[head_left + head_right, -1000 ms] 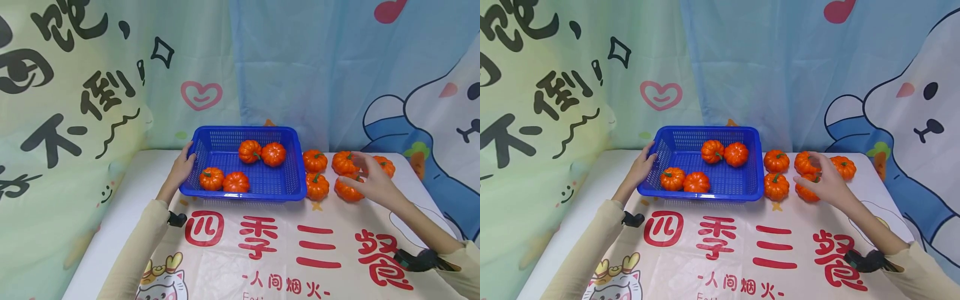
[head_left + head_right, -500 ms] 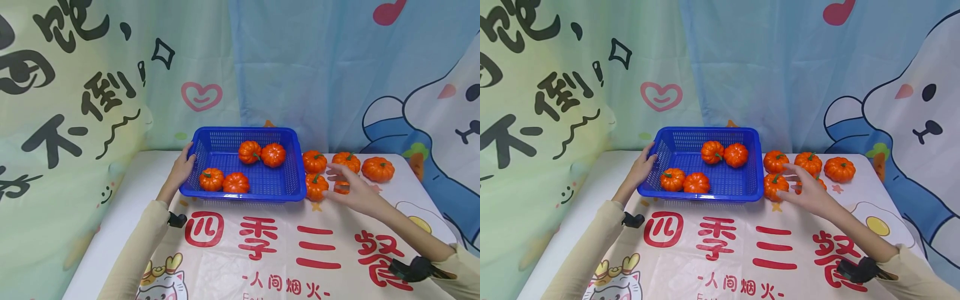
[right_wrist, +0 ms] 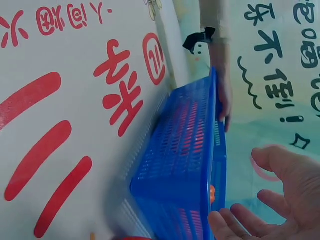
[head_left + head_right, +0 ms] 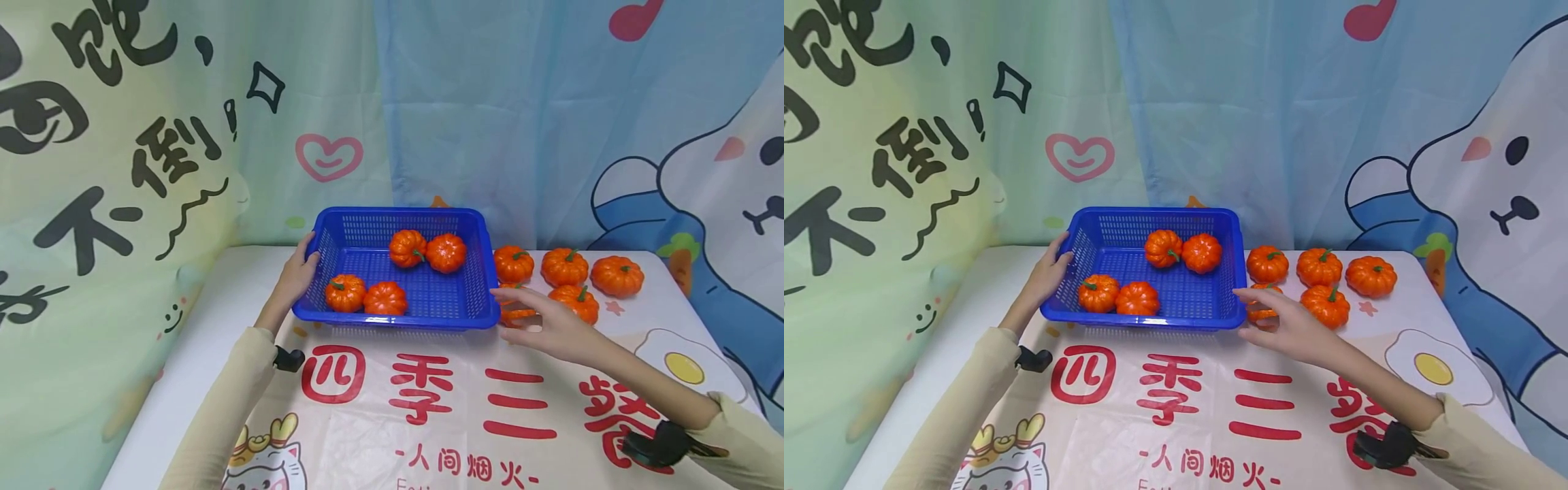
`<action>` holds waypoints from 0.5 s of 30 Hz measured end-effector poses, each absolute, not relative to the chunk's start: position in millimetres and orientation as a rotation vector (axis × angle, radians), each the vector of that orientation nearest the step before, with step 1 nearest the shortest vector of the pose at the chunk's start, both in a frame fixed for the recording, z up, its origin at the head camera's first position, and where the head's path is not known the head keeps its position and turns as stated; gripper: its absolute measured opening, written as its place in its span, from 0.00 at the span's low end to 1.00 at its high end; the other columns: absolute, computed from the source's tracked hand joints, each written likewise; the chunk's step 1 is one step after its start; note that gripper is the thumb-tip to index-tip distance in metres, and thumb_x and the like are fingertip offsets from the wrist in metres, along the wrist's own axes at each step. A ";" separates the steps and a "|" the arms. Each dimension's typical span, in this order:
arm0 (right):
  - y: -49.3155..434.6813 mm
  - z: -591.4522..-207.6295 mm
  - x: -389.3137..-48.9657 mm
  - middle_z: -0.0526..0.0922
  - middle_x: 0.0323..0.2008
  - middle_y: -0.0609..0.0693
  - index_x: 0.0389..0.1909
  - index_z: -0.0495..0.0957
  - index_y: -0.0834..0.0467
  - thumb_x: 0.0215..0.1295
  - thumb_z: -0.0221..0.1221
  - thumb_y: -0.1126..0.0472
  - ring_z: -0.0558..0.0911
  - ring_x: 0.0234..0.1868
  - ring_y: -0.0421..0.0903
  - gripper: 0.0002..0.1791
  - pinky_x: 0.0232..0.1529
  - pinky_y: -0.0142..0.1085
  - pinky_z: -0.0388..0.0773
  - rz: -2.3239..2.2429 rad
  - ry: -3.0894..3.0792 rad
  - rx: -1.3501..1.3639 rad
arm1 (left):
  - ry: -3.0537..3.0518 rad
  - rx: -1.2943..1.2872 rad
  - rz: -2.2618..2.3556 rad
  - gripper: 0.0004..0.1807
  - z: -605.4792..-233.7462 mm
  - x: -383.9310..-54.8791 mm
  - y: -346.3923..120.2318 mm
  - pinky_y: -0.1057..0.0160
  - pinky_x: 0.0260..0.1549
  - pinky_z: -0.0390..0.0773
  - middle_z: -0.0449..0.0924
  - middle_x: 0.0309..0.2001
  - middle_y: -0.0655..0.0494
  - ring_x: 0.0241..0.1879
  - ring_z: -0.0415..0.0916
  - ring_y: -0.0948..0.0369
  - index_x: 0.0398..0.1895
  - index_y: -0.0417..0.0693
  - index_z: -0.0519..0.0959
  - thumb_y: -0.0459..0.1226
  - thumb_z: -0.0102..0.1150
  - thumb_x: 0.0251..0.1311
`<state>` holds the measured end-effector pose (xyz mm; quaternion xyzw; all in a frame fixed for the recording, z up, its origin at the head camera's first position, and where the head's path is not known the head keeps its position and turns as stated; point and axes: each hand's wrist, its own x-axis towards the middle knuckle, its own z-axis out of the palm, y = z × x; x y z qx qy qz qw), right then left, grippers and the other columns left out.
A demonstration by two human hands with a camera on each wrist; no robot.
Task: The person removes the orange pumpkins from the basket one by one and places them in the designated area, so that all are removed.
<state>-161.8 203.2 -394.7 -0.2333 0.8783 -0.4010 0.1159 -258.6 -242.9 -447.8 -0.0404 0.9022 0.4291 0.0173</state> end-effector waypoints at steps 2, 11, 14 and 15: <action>197.7 -394.5 -164.2 0.72 0.64 0.62 0.69 0.65 0.58 0.64 0.62 0.56 0.76 0.61 0.63 0.33 0.49 0.46 0.83 -1.162 2.568 -0.702 | 2.809 -0.123 1.330 0.31 -447.5 -258.7 -243.1 0.37 0.69 0.56 0.52 0.76 0.41 0.72 0.55 0.40 0.78 0.59 0.46 0.45 0.35 0.74; 145.4 -392.8 -191.9 0.73 0.64 0.60 0.67 0.69 0.55 0.64 0.62 0.55 0.76 0.61 0.60 0.30 0.54 0.48 0.80 -1.159 2.477 -0.803 | 2.812 -0.121 1.323 0.31 -447.3 -258.5 -242.5 0.38 0.69 0.56 0.52 0.76 0.40 0.73 0.55 0.39 0.78 0.58 0.46 0.45 0.35 0.74; 121.1 -397.4 -207.9 0.73 0.65 0.59 0.66 0.70 0.55 0.65 0.61 0.55 0.77 0.61 0.59 0.29 0.55 0.49 0.79 -1.131 2.459 -0.859 | 2.811 -0.122 1.321 0.31 -447.5 -258.8 -241.9 0.38 0.70 0.55 0.52 0.76 0.41 0.73 0.54 0.40 0.78 0.58 0.46 0.45 0.35 0.74; 113.4 -399.3 -213.6 0.73 0.65 0.58 0.66 0.70 0.55 0.65 0.61 0.55 0.77 0.61 0.60 0.29 0.56 0.49 0.79 -1.109 2.455 -0.871 | 2.809 -0.121 1.324 0.31 -447.3 -258.8 -241.5 0.38 0.70 0.55 0.51 0.76 0.41 0.73 0.54 0.40 0.78 0.58 0.46 0.45 0.35 0.74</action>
